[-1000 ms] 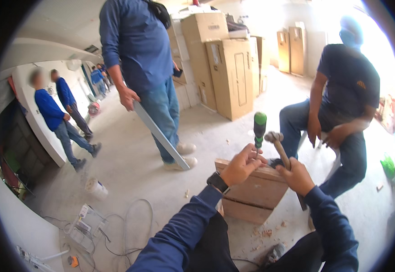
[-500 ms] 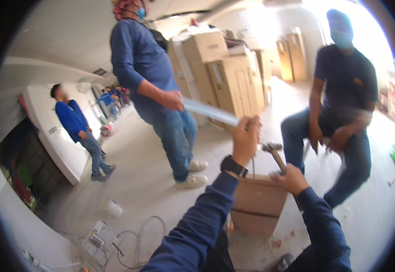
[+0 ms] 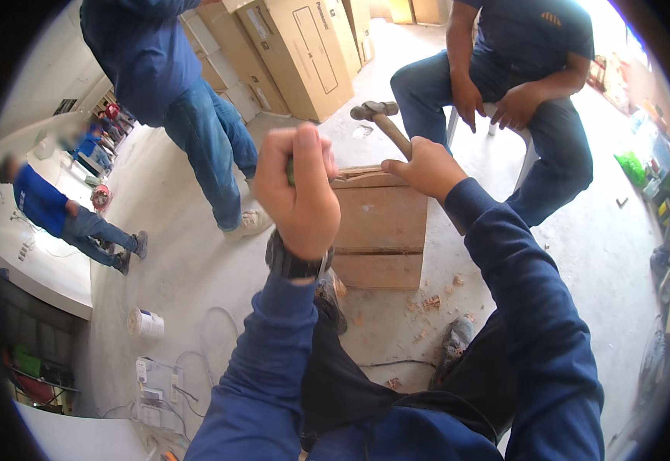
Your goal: The person sits on the floor and uses a screwdriver and hammer to assemble a wooden piece. They drive screws into the wood and occasionally tap the screwdriver with the hammer to secure the joints.
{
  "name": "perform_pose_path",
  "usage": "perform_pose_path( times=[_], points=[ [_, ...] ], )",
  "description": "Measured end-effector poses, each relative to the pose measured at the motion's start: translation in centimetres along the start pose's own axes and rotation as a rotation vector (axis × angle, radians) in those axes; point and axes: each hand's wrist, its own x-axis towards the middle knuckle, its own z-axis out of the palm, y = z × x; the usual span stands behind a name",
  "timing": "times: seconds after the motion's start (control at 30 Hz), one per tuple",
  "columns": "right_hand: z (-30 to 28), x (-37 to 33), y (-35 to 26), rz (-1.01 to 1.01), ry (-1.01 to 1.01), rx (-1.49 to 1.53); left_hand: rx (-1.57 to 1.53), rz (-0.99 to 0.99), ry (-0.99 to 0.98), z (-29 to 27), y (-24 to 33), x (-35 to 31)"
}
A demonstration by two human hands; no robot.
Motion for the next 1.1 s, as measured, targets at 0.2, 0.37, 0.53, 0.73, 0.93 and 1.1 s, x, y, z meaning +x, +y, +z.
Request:
perform_pose_path(
  times=[0.2,0.37,0.53,0.73,0.93,1.1],
  points=[
    [0.4,-1.2,0.0,-0.027,0.007,0.002,0.107,-0.065,-0.181,-2.3,1.7,-0.6],
    [0.6,-2.0,-0.3,-0.026,0.019,-0.004,-0.058,-0.214,-0.102,-2.8,0.8,7.4],
    [-0.1,-2.2,-0.5,-0.023,-0.006,0.007,-0.107,-0.089,-0.001,-5.4,2.4,15.0],
    [-0.4,-2.6,-0.8,-0.010,-0.006,0.027,-0.086,-0.230,0.032,-7.4,-0.7,12.3],
    [-0.3,-2.9,-0.9,-0.002,0.004,0.006,-0.089,-0.276,0.011,-7.0,-3.3,11.8],
    [-0.1,-2.9,-0.7,-0.019,0.024,0.001,-0.039,-0.278,0.001,-6.4,-4.3,11.9]
  ],
)
